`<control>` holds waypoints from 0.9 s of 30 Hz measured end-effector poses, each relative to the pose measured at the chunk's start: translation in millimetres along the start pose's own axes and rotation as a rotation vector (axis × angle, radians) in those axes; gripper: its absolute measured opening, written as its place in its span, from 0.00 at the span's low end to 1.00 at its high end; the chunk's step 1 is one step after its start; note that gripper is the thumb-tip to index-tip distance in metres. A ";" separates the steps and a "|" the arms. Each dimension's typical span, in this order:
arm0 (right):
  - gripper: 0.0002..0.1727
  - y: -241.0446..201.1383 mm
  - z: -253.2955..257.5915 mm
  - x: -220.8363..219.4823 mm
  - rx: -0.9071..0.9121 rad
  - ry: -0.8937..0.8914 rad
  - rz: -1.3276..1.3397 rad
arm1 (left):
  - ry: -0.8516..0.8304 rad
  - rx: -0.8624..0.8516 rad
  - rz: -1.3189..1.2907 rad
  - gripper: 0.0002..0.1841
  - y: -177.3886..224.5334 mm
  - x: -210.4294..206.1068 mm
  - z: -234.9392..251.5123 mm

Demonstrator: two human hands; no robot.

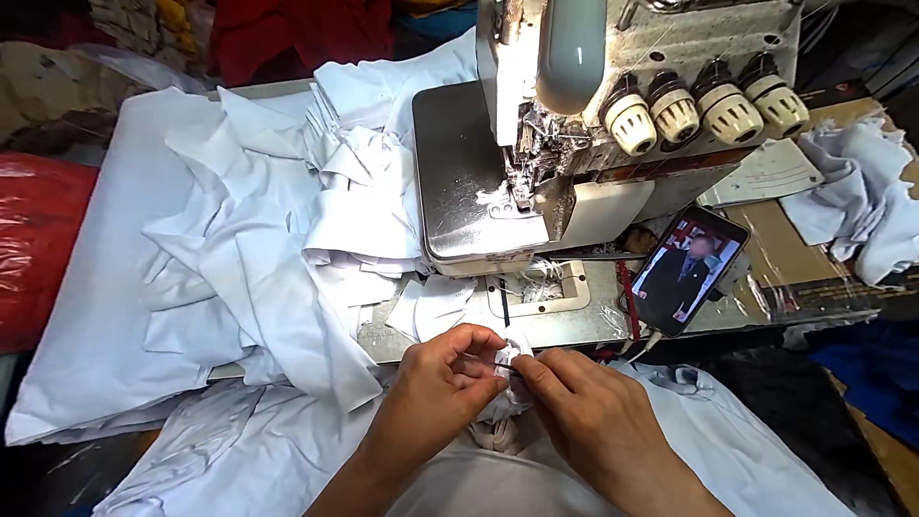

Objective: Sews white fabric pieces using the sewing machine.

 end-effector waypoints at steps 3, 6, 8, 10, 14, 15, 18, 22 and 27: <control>0.11 2.3 -4.0 -3.6 0.032 0.007 0.034 | -0.035 0.054 -0.041 0.13 -4.3 -1.4 -1.0; 0.10 8.3 -8.7 -5.8 0.051 0.049 0.094 | -0.038 0.056 -0.084 0.15 -9.0 -3.3 -0.4; 0.09 11.2 -11.9 -6.7 0.061 0.078 0.141 | -0.027 0.062 -0.106 0.16 -13.0 -4.4 0.9; 0.09 13.3 -14.1 -8.3 0.070 0.103 0.163 | -0.021 0.069 -0.156 0.17 -18.1 -7.5 2.7; 0.10 17.6 -16.3 -8.3 0.090 0.132 0.168 | -0.009 0.067 -0.249 0.19 -24.2 -15.3 5.8; 0.10 18.6 -16.8 -7.4 0.096 0.137 0.172 | -0.007 0.065 -0.262 0.19 -24.2 -16.4 6.3; 0.11 20.3 -19.2 -5.4 0.126 0.156 0.174 | -0.010 0.056 -0.257 0.21 -23.8 -18.1 8.7; 0.11 25.6 -21.1 -4.9 0.133 0.163 0.179 | -0.033 0.041 -0.220 0.24 -24.8 -19.7 12.6; 0.12 30.2 -23.7 -2.1 0.147 0.181 0.212 | -0.050 -0.011 -0.203 0.23 -17.5 -23.5 12.3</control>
Point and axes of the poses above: each hand's wrist, its own z-axis towards the middle knuckle, its own x-axis out of the back of the hand, y = z × x, the point moved 9 cm from there along z, towards the middle knuckle, and after that the axes turned 2 degrees about -y, right-handed, at the moved point
